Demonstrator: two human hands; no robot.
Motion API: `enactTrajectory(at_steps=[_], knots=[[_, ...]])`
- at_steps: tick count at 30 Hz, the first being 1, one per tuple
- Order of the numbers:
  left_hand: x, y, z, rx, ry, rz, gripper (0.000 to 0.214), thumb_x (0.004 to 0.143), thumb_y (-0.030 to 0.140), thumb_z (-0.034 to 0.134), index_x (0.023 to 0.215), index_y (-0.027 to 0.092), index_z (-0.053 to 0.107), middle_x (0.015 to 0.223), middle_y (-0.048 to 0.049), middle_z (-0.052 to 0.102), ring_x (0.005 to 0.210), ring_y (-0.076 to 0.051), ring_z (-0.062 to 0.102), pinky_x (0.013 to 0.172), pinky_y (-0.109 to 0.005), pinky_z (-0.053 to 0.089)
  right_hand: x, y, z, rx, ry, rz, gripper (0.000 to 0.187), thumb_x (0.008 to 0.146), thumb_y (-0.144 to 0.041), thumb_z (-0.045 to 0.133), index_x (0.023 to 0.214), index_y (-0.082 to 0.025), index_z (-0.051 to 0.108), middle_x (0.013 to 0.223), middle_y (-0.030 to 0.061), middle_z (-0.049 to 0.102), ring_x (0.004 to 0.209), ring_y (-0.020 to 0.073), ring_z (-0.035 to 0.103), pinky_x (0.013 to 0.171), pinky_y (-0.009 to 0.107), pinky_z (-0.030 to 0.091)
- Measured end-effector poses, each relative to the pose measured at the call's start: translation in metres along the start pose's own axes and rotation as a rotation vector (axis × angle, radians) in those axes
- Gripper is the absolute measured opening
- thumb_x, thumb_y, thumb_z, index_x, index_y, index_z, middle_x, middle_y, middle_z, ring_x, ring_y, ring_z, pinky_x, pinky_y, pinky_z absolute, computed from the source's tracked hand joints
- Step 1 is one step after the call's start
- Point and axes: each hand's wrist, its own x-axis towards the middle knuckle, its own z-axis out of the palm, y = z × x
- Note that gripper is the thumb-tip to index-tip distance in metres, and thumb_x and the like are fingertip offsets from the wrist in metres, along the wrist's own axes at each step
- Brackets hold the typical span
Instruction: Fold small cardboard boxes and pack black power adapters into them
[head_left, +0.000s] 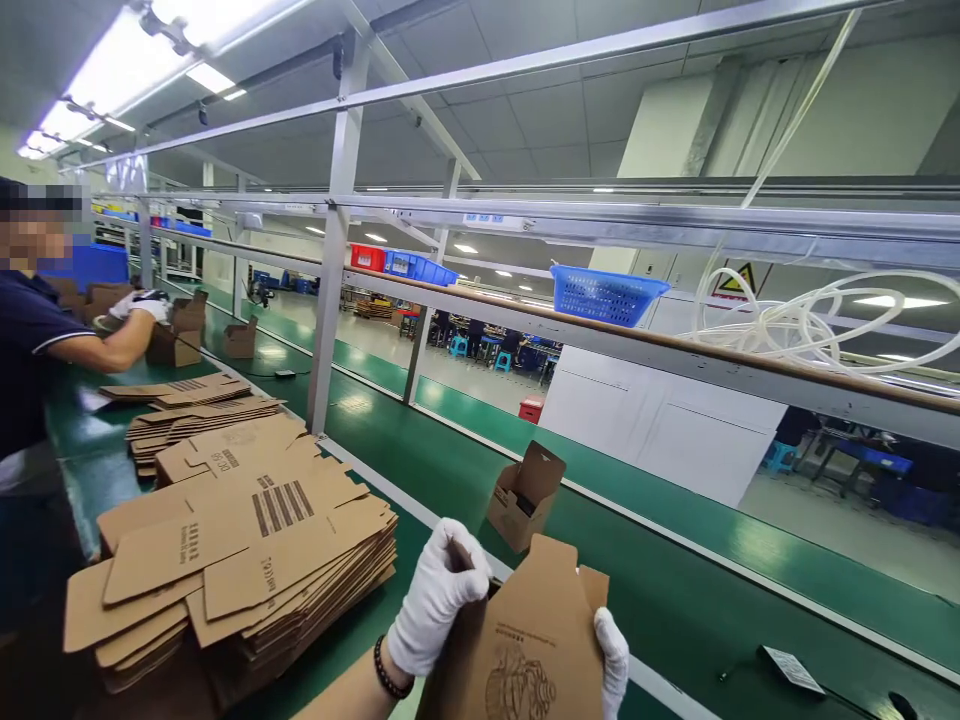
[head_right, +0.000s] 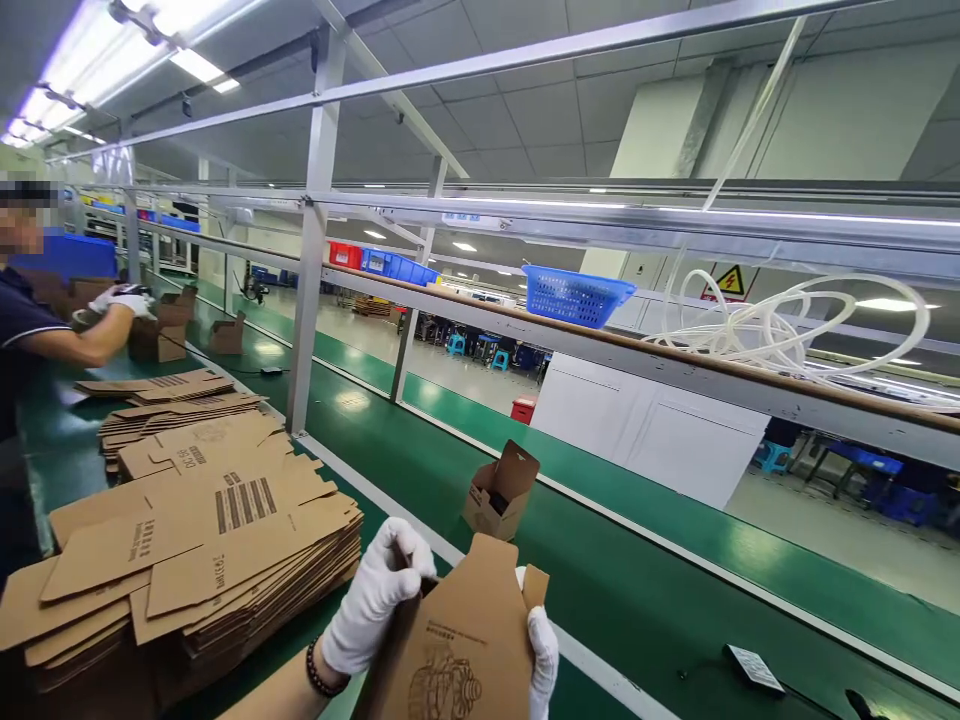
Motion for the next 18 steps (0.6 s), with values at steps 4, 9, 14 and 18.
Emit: enactTrajectory(at_steps=[4, 9, 14, 18], knots=[[0.003, 0.018, -0.007, 0.023, 0.045, 0.047, 0.054, 0.066, 0.062, 0.078, 0.077, 0.02, 0.046, 0.054, 0.0067, 0.05, 0.046, -0.007, 0.041, 0.05, -0.02, 0.034, 0.0, 0.009, 0.019, 0.093, 0.01, 0.166, 0.054, 0.086, -0.066, 0.053, 0.129, -0.033, 0.06, 0.109, 0.0021, 0.073, 0.099, 0.0278, 0.068, 0.095, 0.048, 0.051], [0.013, 0.035, -0.013, 0.224, -0.018, 0.226, 0.053, 0.062, 0.064, 0.079, 0.079, 0.019, 0.058, 0.056, 0.0049, 0.05, 0.049, -0.009, 0.042, 0.052, -0.022, 0.038, -0.007, 0.001, 0.032, -0.121, -0.285, 0.061, 0.068, 0.08, -0.069, 0.061, 0.133, -0.027, 0.057, 0.134, 0.0094, 0.061, 0.121, 0.032, 0.057, 0.103, 0.047, 0.046], [0.009, 0.036, -0.011, 0.403, -0.177, 0.218, 0.055, 0.081, 0.069, 0.057, 0.112, 0.025, 0.066, 0.134, -0.0114, 0.056, 0.121, -0.028, 0.053, 0.102, -0.039, 0.044, -0.009, -0.016, 0.032, -0.462, -0.134, -0.291, 0.043, 0.085, -0.054, 0.065, 0.114, -0.024, 0.068, 0.13, 0.0117, 0.061, 0.122, 0.0331, 0.055, 0.103, 0.052, 0.044], [-0.003, 0.031, -0.007, 0.494, -0.331, 0.084, 0.067, 0.083, 0.077, 0.042, 0.108, 0.021, 0.068, 0.149, -0.0131, 0.043, 0.134, -0.035, 0.041, 0.111, -0.049, 0.035, -0.01, -0.019, 0.028, -0.689, -0.107, -0.608, 0.027, 0.086, -0.051, 0.066, 0.09, -0.024, 0.07, 0.112, 0.0093, 0.065, 0.124, 0.0338, 0.051, 0.103, 0.058, 0.04]])
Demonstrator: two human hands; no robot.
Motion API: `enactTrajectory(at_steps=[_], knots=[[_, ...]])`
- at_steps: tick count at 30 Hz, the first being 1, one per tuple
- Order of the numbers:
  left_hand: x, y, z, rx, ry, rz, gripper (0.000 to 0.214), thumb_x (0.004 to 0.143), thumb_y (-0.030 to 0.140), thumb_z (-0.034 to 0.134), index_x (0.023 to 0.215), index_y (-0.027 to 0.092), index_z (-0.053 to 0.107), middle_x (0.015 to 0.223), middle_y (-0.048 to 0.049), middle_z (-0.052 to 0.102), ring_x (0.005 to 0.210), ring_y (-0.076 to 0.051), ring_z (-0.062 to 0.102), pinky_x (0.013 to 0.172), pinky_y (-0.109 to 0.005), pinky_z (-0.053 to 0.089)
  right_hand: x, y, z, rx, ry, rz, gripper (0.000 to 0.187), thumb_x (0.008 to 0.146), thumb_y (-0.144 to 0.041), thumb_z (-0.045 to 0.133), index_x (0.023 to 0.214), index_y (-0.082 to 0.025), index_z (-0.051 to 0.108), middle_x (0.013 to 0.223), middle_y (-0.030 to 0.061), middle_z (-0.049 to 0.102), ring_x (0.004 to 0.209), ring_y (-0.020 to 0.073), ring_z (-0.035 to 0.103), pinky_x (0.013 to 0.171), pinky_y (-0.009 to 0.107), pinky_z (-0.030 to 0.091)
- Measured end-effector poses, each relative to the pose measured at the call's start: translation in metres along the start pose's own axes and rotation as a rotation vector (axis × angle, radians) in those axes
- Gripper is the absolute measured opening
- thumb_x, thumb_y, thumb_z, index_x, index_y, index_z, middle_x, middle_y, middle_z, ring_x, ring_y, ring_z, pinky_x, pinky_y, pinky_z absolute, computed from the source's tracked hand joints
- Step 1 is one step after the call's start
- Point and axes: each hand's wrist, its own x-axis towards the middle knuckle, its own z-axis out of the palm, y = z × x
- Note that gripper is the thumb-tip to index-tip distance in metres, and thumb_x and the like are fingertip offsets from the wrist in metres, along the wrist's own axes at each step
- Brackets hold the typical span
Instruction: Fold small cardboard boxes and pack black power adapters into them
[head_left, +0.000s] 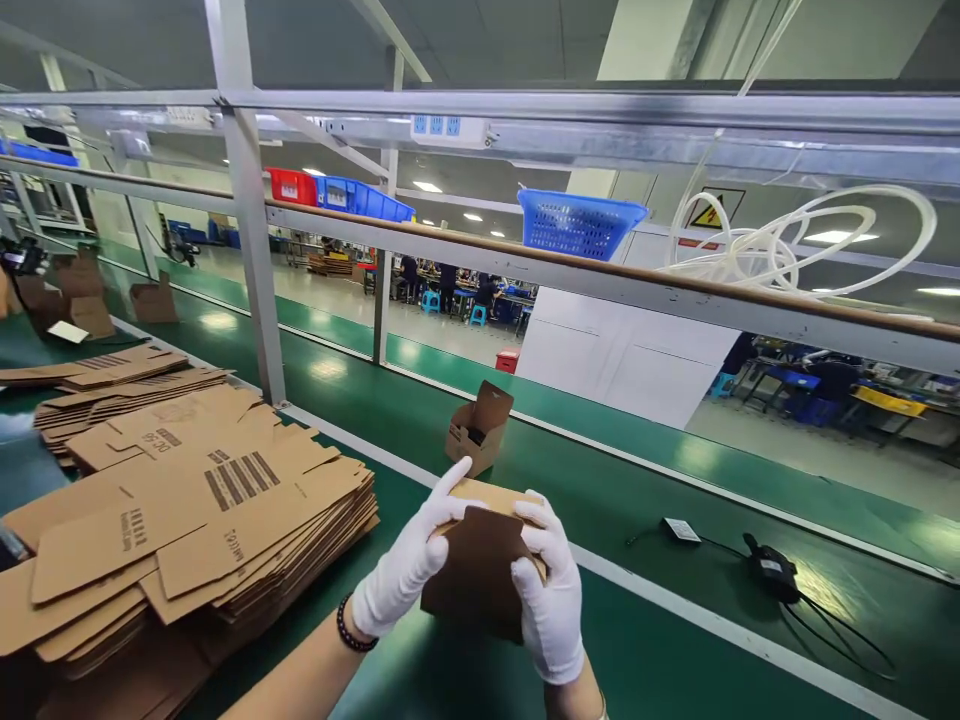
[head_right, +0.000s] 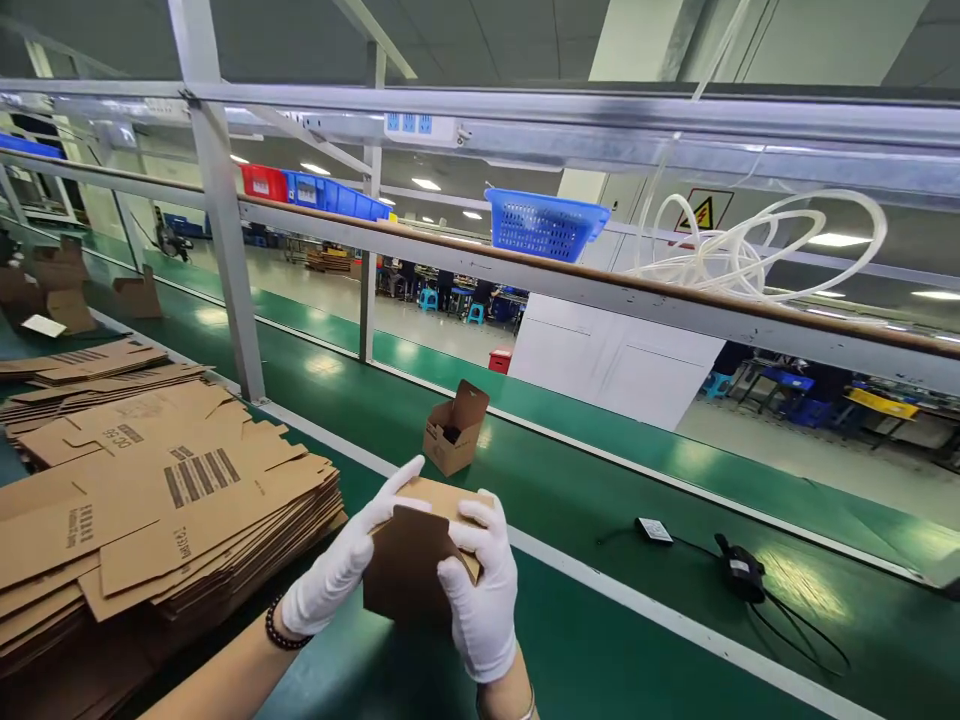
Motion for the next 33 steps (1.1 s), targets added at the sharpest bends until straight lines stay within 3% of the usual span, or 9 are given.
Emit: enactTrajectory(at_steps=[2, 4, 7, 9, 16, 22, 28, 33], knots=[[-0.002, 0.002, 0.004, 0.049, 0.042, 0.021, 0.054, 0.085, 0.07, 0.048, 0.085, 0.018, 0.065, 0.132, -0.015, 0.055, 0.126, -0.034, 0.048, 0.109, -0.049, 0.038, -0.002, -0.004, 0.001, -0.034, -0.015, -0.041, 0.024, 0.089, -0.046, 0.063, 0.085, -0.023, 0.065, 0.103, 0.0071, 0.066, 0.118, 0.032, 0.055, 0.103, 0.06, 0.039], [-0.003, 0.004, 0.007, 0.114, 0.1, 0.066, 0.041, 0.09, 0.056, 0.052, 0.077, 0.018, 0.058, 0.119, -0.0134, 0.06, 0.121, -0.032, 0.052, 0.107, -0.049, 0.039, -0.004, -0.009, 0.003, -0.058, 0.025, -0.042, 0.015, 0.092, -0.038, 0.058, 0.094, -0.023, 0.062, 0.106, 0.0066, 0.065, 0.119, 0.0307, 0.054, 0.104, 0.059, 0.039], [-0.005, 0.005, 0.009, 0.23, 0.161, 0.153, 0.025, 0.093, 0.041, 0.052, 0.104, 0.02, 0.059, 0.131, -0.0134, 0.054, 0.125, -0.03, 0.05, 0.108, -0.05, 0.039, -0.007, -0.014, 0.001, -0.135, 0.034, -0.063, 0.03, 0.095, -0.029, 0.05, 0.123, -0.024, 0.056, 0.13, 0.0103, 0.059, 0.127, 0.0306, 0.05, 0.105, 0.057, 0.041], [-0.007, 0.004, 0.008, 0.31, 0.156, 0.225, 0.034, 0.095, 0.037, 0.047, 0.123, 0.022, 0.055, 0.143, -0.0142, 0.045, 0.13, -0.031, 0.047, 0.11, -0.051, 0.038, -0.007, -0.015, -0.002, -0.187, -0.014, -0.093, 0.037, 0.095, -0.028, 0.047, 0.131, -0.023, 0.055, 0.139, 0.0117, 0.053, 0.129, 0.0313, 0.049, 0.106, 0.057, 0.041], [-0.007, -0.003, 0.003, 0.371, 0.1, 0.277, 0.041, 0.098, 0.045, 0.035, 0.112, 0.018, 0.064, 0.147, -0.0164, 0.043, 0.127, -0.031, 0.05, 0.108, -0.051, 0.039, -0.003, -0.014, -0.006, -0.223, -0.003, -0.118, 0.023, 0.092, -0.025, 0.052, 0.109, -0.02, 0.068, 0.13, 0.0127, 0.062, 0.122, 0.0328, 0.056, 0.1, 0.056, 0.047], [-0.008, -0.001, 0.004, 0.303, 0.093, 0.239, 0.057, 0.098, 0.056, 0.026, 0.091, 0.017, 0.067, 0.14, -0.0155, 0.051, 0.12, -0.03, 0.056, 0.105, -0.046, 0.043, -0.002, -0.016, -0.006, -0.219, -0.007, -0.119, 0.014, 0.089, -0.019, 0.053, 0.086, -0.02, 0.067, 0.117, 0.011, 0.067, 0.12, 0.0346, 0.056, 0.095, 0.06, 0.05], [-0.007, 0.003, 0.006, 0.274, 0.081, 0.279, 0.063, 0.097, 0.06, 0.022, 0.075, 0.018, 0.064, 0.134, -0.0132, 0.056, 0.123, -0.03, 0.051, 0.105, -0.045, 0.041, -0.002, -0.021, -0.009, -0.226, -0.015, -0.157, 0.014, 0.085, -0.014, 0.053, 0.081, -0.021, 0.064, 0.114, 0.0089, 0.066, 0.124, 0.0364, 0.052, 0.095, 0.063, 0.047], [-0.007, 0.0, 0.008, 0.213, 0.073, 0.323, 0.058, 0.098, 0.058, 0.025, 0.074, 0.018, 0.061, 0.126, -0.0143, 0.059, 0.126, -0.033, 0.047, 0.103, -0.051, 0.04, -0.001, -0.025, -0.01, -0.209, -0.029, -0.181, 0.014, 0.083, -0.012, 0.053, 0.082, -0.022, 0.063, 0.111, 0.0079, 0.064, 0.122, 0.0354, 0.052, 0.094, 0.064, 0.046]])
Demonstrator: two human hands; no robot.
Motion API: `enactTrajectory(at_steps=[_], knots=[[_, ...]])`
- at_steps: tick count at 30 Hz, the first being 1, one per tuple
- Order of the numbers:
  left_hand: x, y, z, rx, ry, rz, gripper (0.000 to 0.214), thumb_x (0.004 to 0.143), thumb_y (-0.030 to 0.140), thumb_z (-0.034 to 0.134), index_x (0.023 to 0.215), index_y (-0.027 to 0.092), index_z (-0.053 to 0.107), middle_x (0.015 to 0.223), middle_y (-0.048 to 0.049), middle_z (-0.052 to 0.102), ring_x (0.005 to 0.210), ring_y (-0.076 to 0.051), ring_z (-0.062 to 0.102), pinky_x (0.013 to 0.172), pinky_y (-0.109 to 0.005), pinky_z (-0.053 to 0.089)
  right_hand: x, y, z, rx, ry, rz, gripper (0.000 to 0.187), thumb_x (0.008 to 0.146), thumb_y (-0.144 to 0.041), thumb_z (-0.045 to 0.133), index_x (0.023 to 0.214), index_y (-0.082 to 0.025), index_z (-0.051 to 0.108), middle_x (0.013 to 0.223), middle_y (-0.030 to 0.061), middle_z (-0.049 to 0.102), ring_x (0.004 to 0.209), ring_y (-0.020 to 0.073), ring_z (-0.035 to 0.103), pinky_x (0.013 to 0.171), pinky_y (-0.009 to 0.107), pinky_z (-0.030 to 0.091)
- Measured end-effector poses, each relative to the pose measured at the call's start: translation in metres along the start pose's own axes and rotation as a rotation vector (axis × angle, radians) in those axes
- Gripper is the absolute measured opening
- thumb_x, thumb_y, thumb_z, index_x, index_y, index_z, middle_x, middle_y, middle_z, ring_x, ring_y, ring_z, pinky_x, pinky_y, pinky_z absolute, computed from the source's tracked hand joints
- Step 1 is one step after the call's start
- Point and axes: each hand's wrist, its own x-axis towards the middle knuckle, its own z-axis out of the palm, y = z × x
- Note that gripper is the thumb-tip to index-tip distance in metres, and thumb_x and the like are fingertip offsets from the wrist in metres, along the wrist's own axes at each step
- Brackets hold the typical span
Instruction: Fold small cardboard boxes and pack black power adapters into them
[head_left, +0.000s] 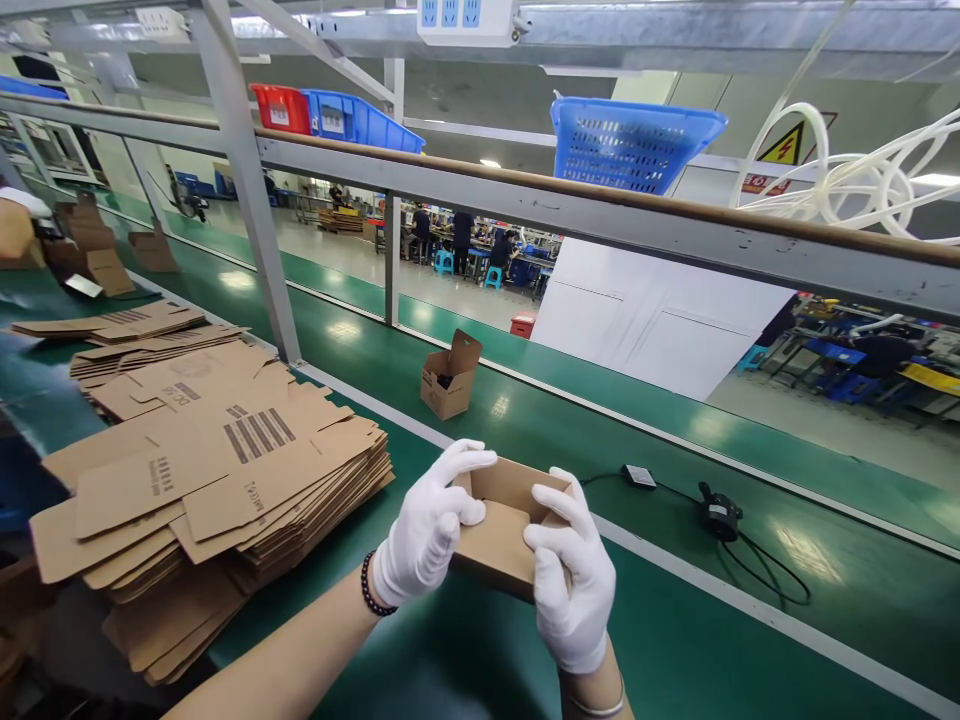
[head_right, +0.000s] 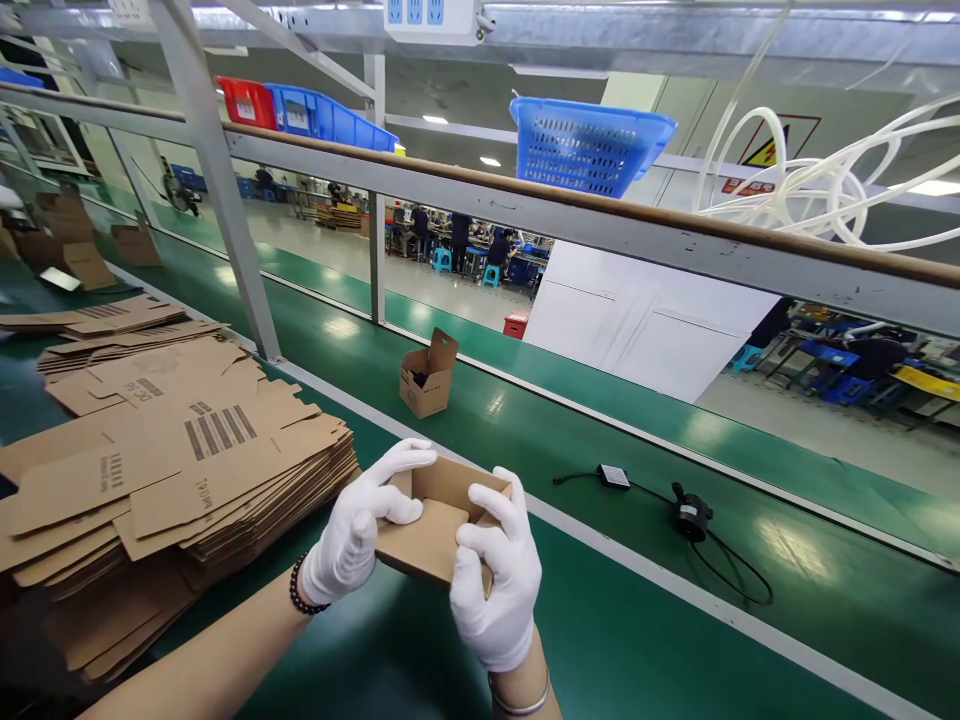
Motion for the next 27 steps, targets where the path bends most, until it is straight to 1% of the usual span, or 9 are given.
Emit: enactTrajectory(at_steps=[12, 14, 16, 17, 19, 21, 23, 26, 27], knots=[[-0.002, 0.005, -0.002, 0.038, -0.003, 0.04, 0.055, 0.098, 0.056, 0.024, 0.073, 0.019, 0.055, 0.124, -0.0127, 0.057, 0.128, -0.033, 0.045, 0.103, -0.051, 0.04, 0.002, -0.002, -0.001, 0.02, -0.013, -0.051, 0.012, 0.084, -0.013, 0.053, 0.082, -0.022, 0.06, 0.111, 0.0079, 0.063, 0.124, 0.0374, 0.05, 0.097, 0.069, 0.042], [-0.004, 0.007, -0.003, 0.042, -0.002, 0.03, 0.05, 0.096, 0.06, 0.03, 0.082, 0.02, 0.056, 0.131, -0.013, 0.052, 0.128, -0.034, 0.045, 0.105, -0.052, 0.039, 0.002, -0.003, -0.002, 0.029, -0.004, -0.052, 0.01, 0.086, -0.017, 0.052, 0.086, -0.023, 0.061, 0.116, 0.0082, 0.062, 0.126, 0.0376, 0.049, 0.098, 0.068, 0.042], [-0.007, 0.01, -0.005, 0.02, -0.025, -0.024, 0.049, 0.088, 0.066, 0.046, 0.107, 0.023, 0.057, 0.145, -0.0145, 0.039, 0.133, -0.036, 0.041, 0.109, -0.054, 0.035, 0.001, -0.002, -0.005, 0.029, 0.001, -0.041, 0.01, 0.089, -0.023, 0.051, 0.091, -0.023, 0.061, 0.123, 0.0094, 0.061, 0.129, 0.0381, 0.048, 0.099, 0.065, 0.042], [-0.008, 0.011, -0.006, 0.005, -0.059, -0.078, 0.06, 0.081, 0.068, 0.057, 0.123, 0.025, 0.051, 0.151, -0.0156, 0.031, 0.137, -0.038, 0.036, 0.112, -0.055, 0.032, 0.0, -0.002, -0.006, 0.021, 0.003, -0.028, 0.012, 0.09, -0.026, 0.051, 0.094, -0.023, 0.061, 0.127, 0.0103, 0.059, 0.129, 0.0382, 0.048, 0.099, 0.065, 0.042], [-0.008, 0.012, -0.008, -0.029, -0.152, -0.223, 0.098, 0.065, 0.063, 0.077, 0.144, 0.028, 0.032, 0.156, -0.0174, 0.022, 0.141, -0.041, 0.029, 0.115, -0.057, 0.029, -0.002, 0.001, -0.007, 0.012, 0.0, 0.017, 0.019, 0.093, -0.032, 0.05, 0.104, -0.022, 0.062, 0.135, 0.0121, 0.056, 0.13, 0.0375, 0.048, 0.101, 0.063, 0.042], [-0.005, 0.011, -0.011, -0.079, -0.183, -0.368, 0.121, 0.055, 0.053, 0.088, 0.151, 0.028, 0.018, 0.152, -0.0185, 0.028, 0.14, -0.04, 0.033, 0.114, -0.056, 0.032, -0.003, 0.008, -0.007, 0.072, 0.01, 0.092, 0.031, 0.096, -0.04, 0.047, 0.117, -0.022, 0.06, 0.142, 0.0135, 0.051, 0.131, 0.0361, 0.047, 0.103, 0.061, 0.041], [0.0, 0.008, -0.015, -0.159, -0.032, -0.479, 0.123, 0.055, 0.048, 0.089, 0.151, 0.028, 0.014, 0.145, -0.0169, 0.038, 0.133, -0.037, 0.043, 0.111, -0.054, 0.038, -0.001, 0.018, -0.004, 0.164, 0.074, 0.212, 0.041, 0.098, -0.046, 0.042, 0.127, -0.021, 0.056, 0.147, 0.0137, 0.046, 0.133, 0.0339, 0.045, 0.106, 0.059, 0.039], [0.011, 0.001, -0.028, -0.343, 0.381, -0.623, 0.104, 0.067, 0.051, 0.081, 0.148, 0.029, 0.02, 0.139, -0.0121, 0.048, 0.125, -0.032, 0.052, 0.107, -0.048, 0.045, 0.008, 0.037, -0.003, 0.214, 0.199, 0.511, 0.05, 0.096, -0.051, 0.047, 0.134, -0.02, 0.053, 0.147, 0.0141, 0.047, 0.135, 0.0309, 0.044, 0.11, 0.056, 0.036], [0.014, -0.001, -0.033, -0.421, 0.496, -0.662, 0.093, 0.072, 0.051, 0.077, 0.147, 0.03, 0.026, 0.138, -0.0103, 0.05, 0.125, -0.03, 0.053, 0.105, -0.045, 0.047, 0.011, 0.043, -0.004, 0.251, 0.193, 0.629, 0.055, 0.093, -0.052, 0.052, 0.136, -0.019, 0.051, 0.145, 0.0147, 0.049, 0.133, 0.0307, 0.047, 0.109, 0.054, 0.038]])
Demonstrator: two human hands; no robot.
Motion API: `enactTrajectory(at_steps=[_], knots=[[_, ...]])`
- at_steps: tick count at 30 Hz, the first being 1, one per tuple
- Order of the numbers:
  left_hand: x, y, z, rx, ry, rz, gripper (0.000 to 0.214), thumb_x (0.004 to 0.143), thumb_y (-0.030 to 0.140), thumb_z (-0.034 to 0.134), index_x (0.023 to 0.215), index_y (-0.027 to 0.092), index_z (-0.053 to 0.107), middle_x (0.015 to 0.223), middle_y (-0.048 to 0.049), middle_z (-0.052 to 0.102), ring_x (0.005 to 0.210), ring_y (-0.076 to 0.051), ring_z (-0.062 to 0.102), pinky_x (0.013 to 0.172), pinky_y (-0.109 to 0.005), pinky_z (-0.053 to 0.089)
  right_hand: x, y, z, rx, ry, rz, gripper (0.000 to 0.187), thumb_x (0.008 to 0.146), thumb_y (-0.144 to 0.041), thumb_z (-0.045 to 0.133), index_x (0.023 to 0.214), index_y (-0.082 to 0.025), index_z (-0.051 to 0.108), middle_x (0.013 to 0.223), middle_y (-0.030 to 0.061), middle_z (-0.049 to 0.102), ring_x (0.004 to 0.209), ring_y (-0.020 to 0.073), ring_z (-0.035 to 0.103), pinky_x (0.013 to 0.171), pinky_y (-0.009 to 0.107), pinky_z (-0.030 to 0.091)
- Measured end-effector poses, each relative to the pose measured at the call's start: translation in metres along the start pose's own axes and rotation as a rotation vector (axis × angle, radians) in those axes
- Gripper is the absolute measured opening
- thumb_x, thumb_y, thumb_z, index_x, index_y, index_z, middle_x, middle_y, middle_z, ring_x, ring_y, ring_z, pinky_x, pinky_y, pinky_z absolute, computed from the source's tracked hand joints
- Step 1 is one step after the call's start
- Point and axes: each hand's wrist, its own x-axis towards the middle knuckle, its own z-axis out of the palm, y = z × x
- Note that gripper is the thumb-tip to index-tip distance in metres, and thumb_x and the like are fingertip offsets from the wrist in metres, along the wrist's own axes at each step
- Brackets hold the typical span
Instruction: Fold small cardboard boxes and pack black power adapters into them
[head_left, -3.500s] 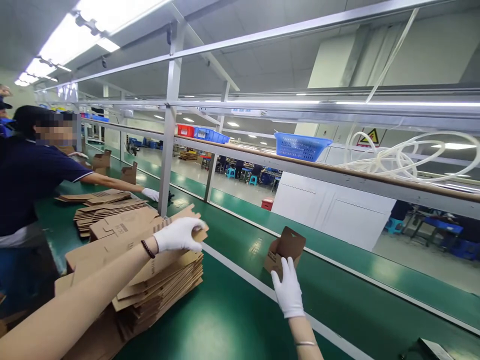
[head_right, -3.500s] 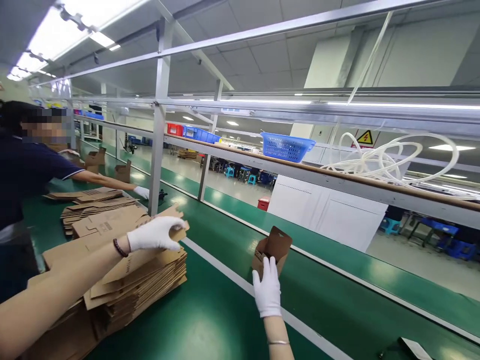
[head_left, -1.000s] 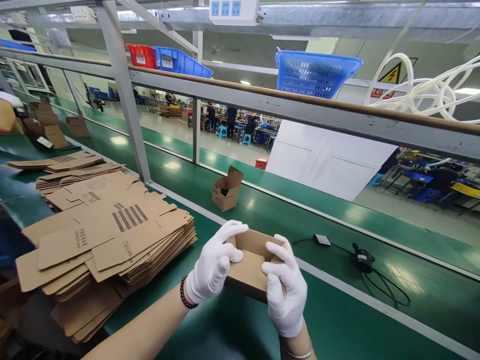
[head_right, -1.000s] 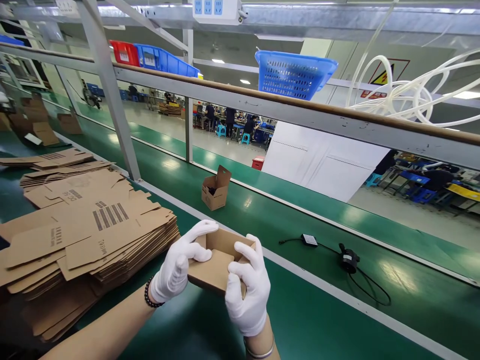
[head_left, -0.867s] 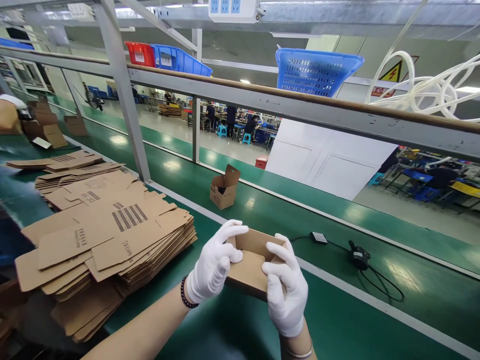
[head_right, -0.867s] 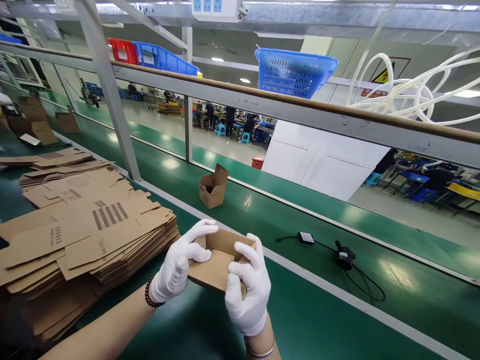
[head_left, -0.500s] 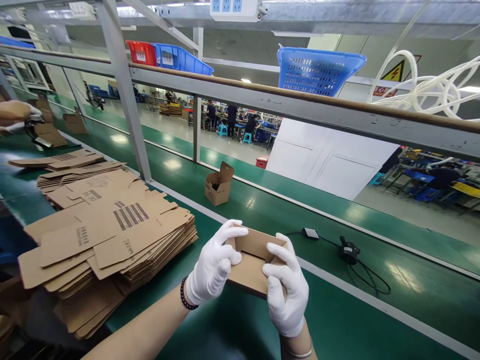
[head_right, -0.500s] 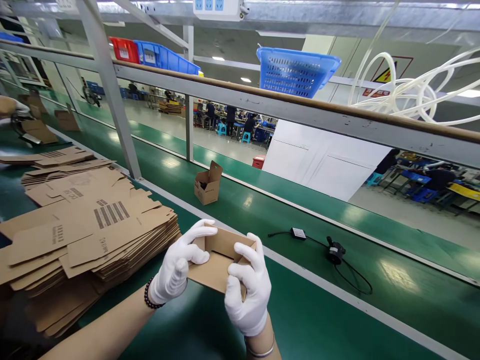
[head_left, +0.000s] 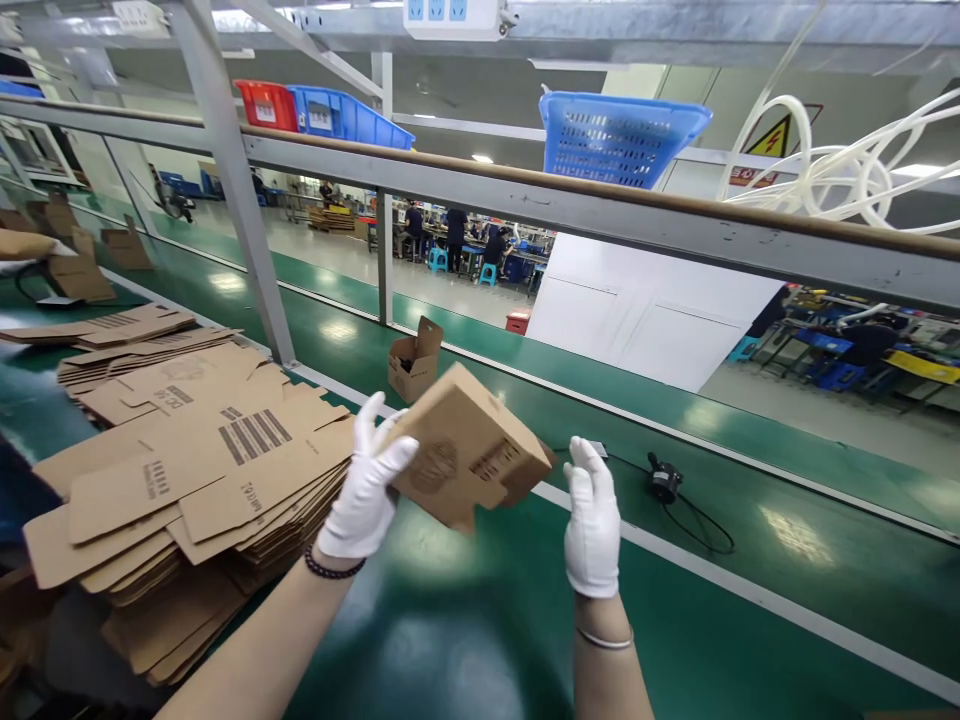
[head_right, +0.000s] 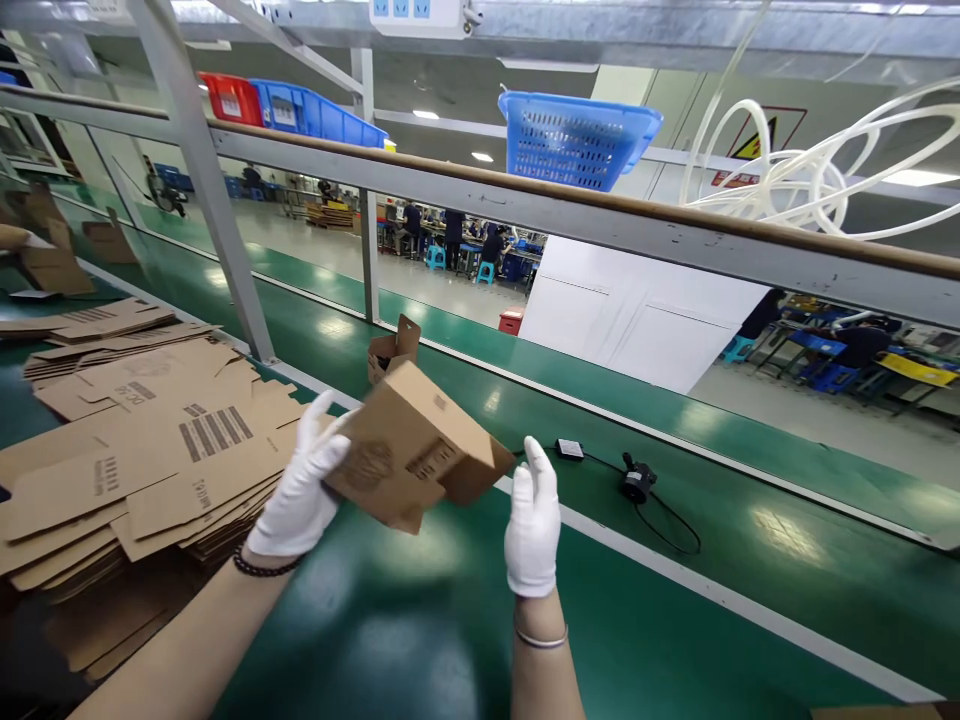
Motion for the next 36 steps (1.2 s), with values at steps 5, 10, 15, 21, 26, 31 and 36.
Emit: enactTrajectory(at_steps=[5, 10, 15, 21, 26, 31, 36], knots=[[0.008, 0.012, -0.008, -0.3, 0.136, -0.139, 0.053, 0.081, 0.045, 0.07, 0.128, 0.025, 0.058, 0.128, -0.0047, 0.064, 0.121, -0.025, 0.058, 0.093, -0.03, 0.056, 0.016, 0.009, 0.0, 0.211, -0.34, 0.354, 0.065, 0.081, -0.054, 0.067, 0.134, -0.018, 0.053, 0.131, 0.0122, 0.062, 0.117, 0.0305, 0.06, 0.092, 0.043, 0.054], [0.001, 0.009, -0.004, -0.348, 0.183, -0.185, 0.041, 0.08, 0.037, 0.073, 0.118, 0.025, 0.067, 0.117, -0.0014, 0.071, 0.11, -0.021, 0.065, 0.083, -0.023, 0.059, 0.014, 0.014, 0.007, -0.02, -0.238, 0.198, 0.047, 0.073, -0.037, 0.066, 0.115, -0.016, 0.064, 0.116, 0.0094, 0.071, 0.106, 0.0264, 0.065, 0.095, 0.038, 0.052], [0.003, 0.011, -0.001, -0.333, 0.268, -0.215, 0.032, 0.086, 0.032, 0.065, 0.116, 0.024, 0.069, 0.111, -0.0031, 0.073, 0.104, -0.022, 0.067, 0.086, -0.028, 0.06, 0.021, 0.009, -0.015, -0.153, -0.436, 0.286, 0.041, 0.069, -0.038, 0.071, 0.105, -0.017, 0.068, 0.091, 0.0046, 0.075, 0.08, 0.0222, 0.069, 0.071, 0.033, 0.057], [0.008, 0.022, -0.003, -0.393, 0.349, -0.238, 0.03, 0.097, 0.027, 0.045, 0.114, 0.024, 0.069, 0.118, -0.0026, 0.07, 0.112, -0.02, 0.064, 0.094, -0.035, 0.057, 0.045, 0.019, -0.062, -0.458, -0.031, 0.18, 0.048, 0.072, -0.057, 0.066, 0.098, -0.018, 0.072, 0.106, 0.0121, 0.073, 0.103, 0.0297, 0.066, 0.093, 0.045, 0.051], [0.009, 0.019, -0.009, -0.415, 0.329, -0.225, 0.031, 0.099, 0.029, 0.043, 0.115, 0.026, 0.068, 0.127, -0.0016, 0.065, 0.12, -0.021, 0.058, 0.092, -0.039, 0.059, 0.05, 0.02, -0.087, -0.498, 0.213, 0.096, 0.067, 0.089, -0.064, 0.041, 0.134, -0.016, 0.059, 0.139, 0.0117, 0.056, 0.133, 0.0276, 0.047, 0.113, 0.044, 0.036], [0.01, 0.014, -0.01, -0.467, 0.328, -0.191, 0.031, 0.099, 0.032, 0.043, 0.116, 0.026, 0.067, 0.126, -0.0021, 0.067, 0.114, -0.019, 0.061, 0.085, -0.032, 0.06, 0.047, 0.015, -0.093, -0.411, 0.319, 0.071, 0.059, 0.091, -0.06, 0.046, 0.131, -0.019, 0.06, 0.134, 0.0114, 0.06, 0.127, 0.027, 0.053, 0.108, 0.046, 0.041], [0.009, -0.008, -0.01, -0.581, 0.332, -0.245, 0.035, 0.098, 0.039, 0.043, 0.12, 0.025, 0.066, 0.116, -0.0031, 0.071, 0.102, -0.017, 0.068, 0.081, -0.028, 0.06, 0.035, 0.001, -0.055, -0.187, -0.161, 0.13, 0.058, 0.085, -0.062, 0.057, 0.121, -0.018, 0.064, 0.12, 0.0136, 0.068, 0.109, 0.0277, 0.066, 0.093, 0.044, 0.054]])
